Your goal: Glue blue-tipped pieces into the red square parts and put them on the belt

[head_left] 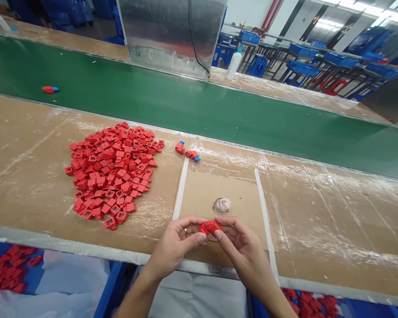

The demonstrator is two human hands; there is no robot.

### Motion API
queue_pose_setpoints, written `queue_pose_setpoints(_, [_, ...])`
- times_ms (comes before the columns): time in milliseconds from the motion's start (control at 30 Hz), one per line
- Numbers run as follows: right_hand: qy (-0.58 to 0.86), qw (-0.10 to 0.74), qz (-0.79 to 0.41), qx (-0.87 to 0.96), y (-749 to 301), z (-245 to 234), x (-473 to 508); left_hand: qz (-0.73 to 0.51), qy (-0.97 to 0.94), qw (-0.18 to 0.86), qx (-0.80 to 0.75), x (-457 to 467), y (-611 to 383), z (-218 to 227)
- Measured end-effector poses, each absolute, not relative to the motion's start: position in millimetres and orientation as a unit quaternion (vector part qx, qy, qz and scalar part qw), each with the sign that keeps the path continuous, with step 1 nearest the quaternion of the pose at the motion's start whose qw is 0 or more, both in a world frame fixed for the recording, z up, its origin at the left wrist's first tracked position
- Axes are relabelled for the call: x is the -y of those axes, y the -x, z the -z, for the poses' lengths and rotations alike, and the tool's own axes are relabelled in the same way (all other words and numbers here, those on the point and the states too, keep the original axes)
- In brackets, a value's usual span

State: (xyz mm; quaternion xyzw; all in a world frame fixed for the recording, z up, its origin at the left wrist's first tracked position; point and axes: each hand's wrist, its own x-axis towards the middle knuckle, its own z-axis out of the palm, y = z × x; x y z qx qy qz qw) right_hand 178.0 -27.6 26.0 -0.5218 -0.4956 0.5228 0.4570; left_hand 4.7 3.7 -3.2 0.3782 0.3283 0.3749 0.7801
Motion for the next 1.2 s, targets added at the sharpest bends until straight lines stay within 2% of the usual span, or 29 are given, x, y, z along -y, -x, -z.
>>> queue_pose_setpoints(367, [0.530,0.458,-0.439,0.563,-172,-6,33,-0.372,-0.397,0.746,-0.384,-2,-8,3])
queue_pose_setpoints(600, [0.538,0.431,-0.355,0.631,-168,-5,35,-0.377,-0.423,0.723,-0.394,-1,-12,2])
queue_pose_setpoints(867, [0.517,0.418,-0.350,0.659,-172,-4,33,-0.383,-0.427,0.724,-0.385,3,-9,2])
queue_pose_setpoints(1000, [0.512,0.470,-0.351,0.627,-171,10,37,-0.380,-0.430,0.724,-0.384,4,-11,1])
queue_pose_setpoints(1100, [0.525,0.532,-0.298,0.594,-169,27,46,-0.383,-0.430,0.719,-0.390,6,-13,-1])
queue_pose_setpoints(1200, [0.529,0.557,-0.247,0.591,-170,39,54,-0.359,-0.460,0.712,-0.390,7,-13,-2])
